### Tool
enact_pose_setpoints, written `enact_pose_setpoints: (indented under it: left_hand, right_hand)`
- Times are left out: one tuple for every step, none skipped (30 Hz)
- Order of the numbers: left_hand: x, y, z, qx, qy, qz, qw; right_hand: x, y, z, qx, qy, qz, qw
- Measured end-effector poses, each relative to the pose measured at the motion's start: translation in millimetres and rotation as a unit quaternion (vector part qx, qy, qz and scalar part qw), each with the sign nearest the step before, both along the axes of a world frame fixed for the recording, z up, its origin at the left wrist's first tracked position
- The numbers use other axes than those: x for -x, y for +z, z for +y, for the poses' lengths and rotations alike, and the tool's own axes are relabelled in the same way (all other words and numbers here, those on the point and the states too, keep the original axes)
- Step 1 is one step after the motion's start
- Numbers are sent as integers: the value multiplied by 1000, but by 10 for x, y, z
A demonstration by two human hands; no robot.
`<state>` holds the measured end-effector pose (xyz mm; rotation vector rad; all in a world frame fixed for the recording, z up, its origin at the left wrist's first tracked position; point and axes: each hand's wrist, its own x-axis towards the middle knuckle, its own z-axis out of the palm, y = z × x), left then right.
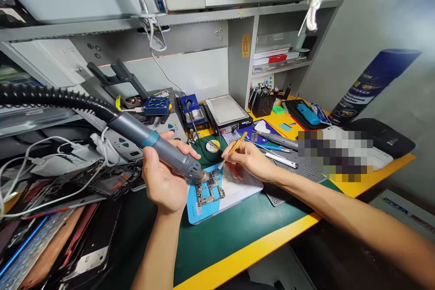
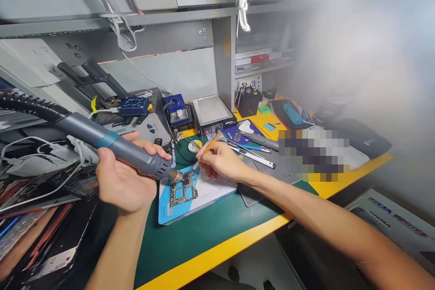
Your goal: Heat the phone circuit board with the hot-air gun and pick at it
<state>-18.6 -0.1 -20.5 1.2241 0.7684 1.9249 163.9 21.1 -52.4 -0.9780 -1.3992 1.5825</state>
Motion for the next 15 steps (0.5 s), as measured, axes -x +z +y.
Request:
enact_pose_setpoints:
  left_hand:
    - [-7, 6, -5, 0, 2, 2, 1000]
    - [-16, 13, -8, -1, 6, 3, 1000]
    - [-27, 22, -9, -2, 9, 5, 1000]
    - [-39, 31, -10, -3, 14, 7, 1000]
    - [-50, 41, -10, -5, 19, 7, 1000]
    - [-60, 50, -11, -6, 24, 7, 1000]
    - [-68, 57, -11, -6, 28, 7, 1000]
    - [-72, 64, -13, -5, 30, 7, 1000]
    - [-73, 69, -14, -3, 31, 9, 999]
    - [-73, 73, -16, -2, 29, 11, 1000]
    - [-71, 77, -19, -1, 27, 14, 1000]
    - [-70, 81, -21, -2, 27, 18, 999]
    - [-72, 86, -23, 0, 28, 25, 999]
    - [-77, 93, -27, 0, 32, 32, 999]
    - [-87, 102, -33, -3, 42, 36, 998]
  right_hand:
    - [-4, -4, 1, 3, -1, -2, 1000]
    - [-7, -8, 0, 5, -2, -4, 1000]
    - [-10, -12, -4, 7, -4, -6, 1000]
    - [-12, -13, -11, 8, -4, -8, 1000]
    - [-13, -11, -20, 9, -2, -11, 1000]
    - [-14, -6, -33, 9, 0, -15, 1000]
    - [-13, 1, -46, 8, 2, -19, 1000]
    - [-11, 9, -60, 6, 5, -25, 1000]
    - [-7, 18, -74, 3, 7, -30, 1000]
    - [-3, 27, -86, 1, 5, -35, 999]
    - [2, 36, -95, 1, 2, -39, 999]
    - [8, 44, -103, 1, -2, -43, 999]
    - [13, 50, -109, 2, -6, -46, 999]
    - [17, 56, -112, 2, -9, -48, 999]
    - [20, 59, -114, 0, -10, -51, 999]
